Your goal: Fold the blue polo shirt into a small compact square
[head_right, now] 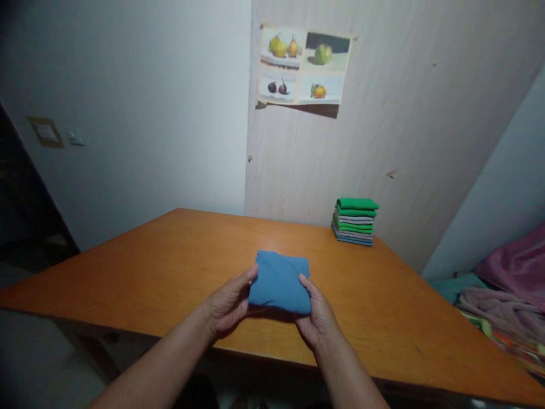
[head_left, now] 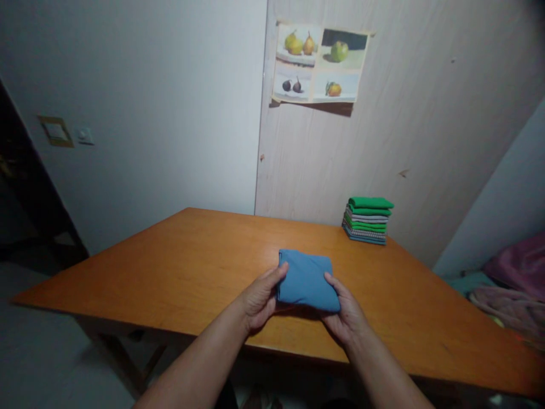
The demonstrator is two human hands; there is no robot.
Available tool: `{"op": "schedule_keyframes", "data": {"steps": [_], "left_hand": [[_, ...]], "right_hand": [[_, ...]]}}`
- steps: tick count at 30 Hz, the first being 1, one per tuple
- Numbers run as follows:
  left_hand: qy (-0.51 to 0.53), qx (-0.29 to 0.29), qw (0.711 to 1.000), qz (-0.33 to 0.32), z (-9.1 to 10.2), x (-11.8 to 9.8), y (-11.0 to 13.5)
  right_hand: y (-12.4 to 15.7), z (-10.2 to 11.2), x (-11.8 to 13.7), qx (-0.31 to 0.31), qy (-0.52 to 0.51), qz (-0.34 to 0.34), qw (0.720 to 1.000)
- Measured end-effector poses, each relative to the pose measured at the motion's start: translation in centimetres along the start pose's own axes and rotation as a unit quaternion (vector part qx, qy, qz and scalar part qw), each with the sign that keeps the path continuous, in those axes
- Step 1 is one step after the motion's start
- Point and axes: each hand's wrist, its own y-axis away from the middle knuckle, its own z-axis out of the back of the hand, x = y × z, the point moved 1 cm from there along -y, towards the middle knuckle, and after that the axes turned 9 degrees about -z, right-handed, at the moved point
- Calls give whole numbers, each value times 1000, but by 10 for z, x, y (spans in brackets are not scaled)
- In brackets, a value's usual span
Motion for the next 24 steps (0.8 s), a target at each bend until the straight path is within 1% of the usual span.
{"op": "schedule_keyframes", "data": {"steps": [3,6,9,11,15,19,21,24], "left_hand": [[-23,-24,999,-17,7,4,-4],[-17,-63,998,-22,13,6,-10],[-16,-100,995,-20,14,7,-14],[-18,-112,993,-28,12,8,-16],[-28,-108,993,-39,8,14,-19],[-25,-77,996,-34,6,19,-18],[-22,-69,997,-36,4,19,-18],[-25,-65,996,-50,-1,18,-18]], "right_hand": [[-1,-2,-1,12,5,0,1000],[0,-1,3,26,-9,0,1000],[4,0,7,39,-35,-14,999],[9,-3,6,44,-48,-13,998],[18,-10,-2,39,-47,25,998],[15,-7,-6,-29,-28,59,997],[12,-4,-6,-50,-34,68,996],[11,-4,-6,-40,-69,72,994]]}}
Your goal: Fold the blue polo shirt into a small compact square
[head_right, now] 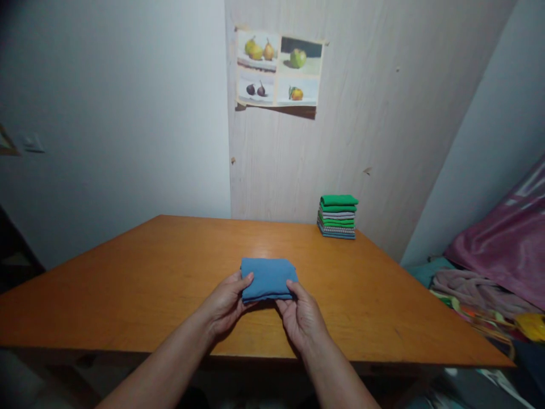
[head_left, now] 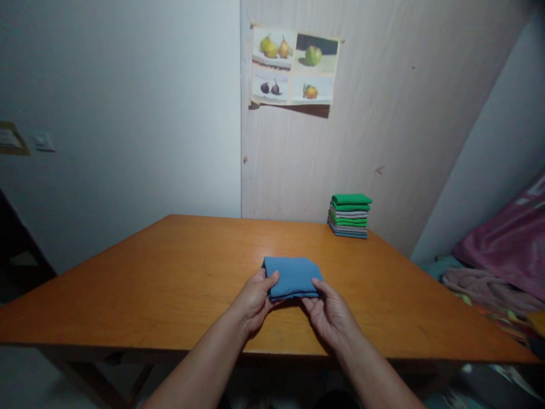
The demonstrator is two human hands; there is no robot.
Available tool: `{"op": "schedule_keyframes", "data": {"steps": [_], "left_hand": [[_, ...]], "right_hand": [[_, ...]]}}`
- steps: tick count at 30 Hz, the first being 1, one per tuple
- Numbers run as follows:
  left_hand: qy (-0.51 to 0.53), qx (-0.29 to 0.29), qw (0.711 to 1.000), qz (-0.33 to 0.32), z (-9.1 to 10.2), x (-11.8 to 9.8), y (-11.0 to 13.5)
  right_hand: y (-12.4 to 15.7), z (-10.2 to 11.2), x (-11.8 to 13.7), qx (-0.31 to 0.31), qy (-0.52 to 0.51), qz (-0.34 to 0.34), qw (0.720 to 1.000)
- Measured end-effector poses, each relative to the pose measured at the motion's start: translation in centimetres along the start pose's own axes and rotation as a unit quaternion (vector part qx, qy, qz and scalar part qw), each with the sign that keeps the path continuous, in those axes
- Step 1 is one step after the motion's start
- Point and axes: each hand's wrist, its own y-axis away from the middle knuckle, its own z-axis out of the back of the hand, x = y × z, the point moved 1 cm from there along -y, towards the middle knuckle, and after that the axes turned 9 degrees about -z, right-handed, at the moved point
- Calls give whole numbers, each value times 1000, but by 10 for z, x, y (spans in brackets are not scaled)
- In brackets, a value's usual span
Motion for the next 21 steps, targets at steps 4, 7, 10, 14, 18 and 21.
{"op": "schedule_keyframes", "data": {"steps": [4,7,10,14,18,21], "left_hand": [[4,26,999,-32,-10,-2,-2],[10,55,998,-36,-17,-1,-3],[20,66,997,-24,-22,2,-4],[4,51,999,-8,-24,5,-13],[-32,33,999,10,-28,8,-35],[-84,15,996,14,-32,16,-60]], "right_hand": [[6,-6,-4,29,-46,-30,998],[8,-10,-3,33,-62,-37,997],[6,-12,3,13,-68,-16,997],[2,-11,19,1,-58,-6,998],[-4,-7,47,-14,-61,26,998],[-10,-3,78,-34,-62,67,995]]}}
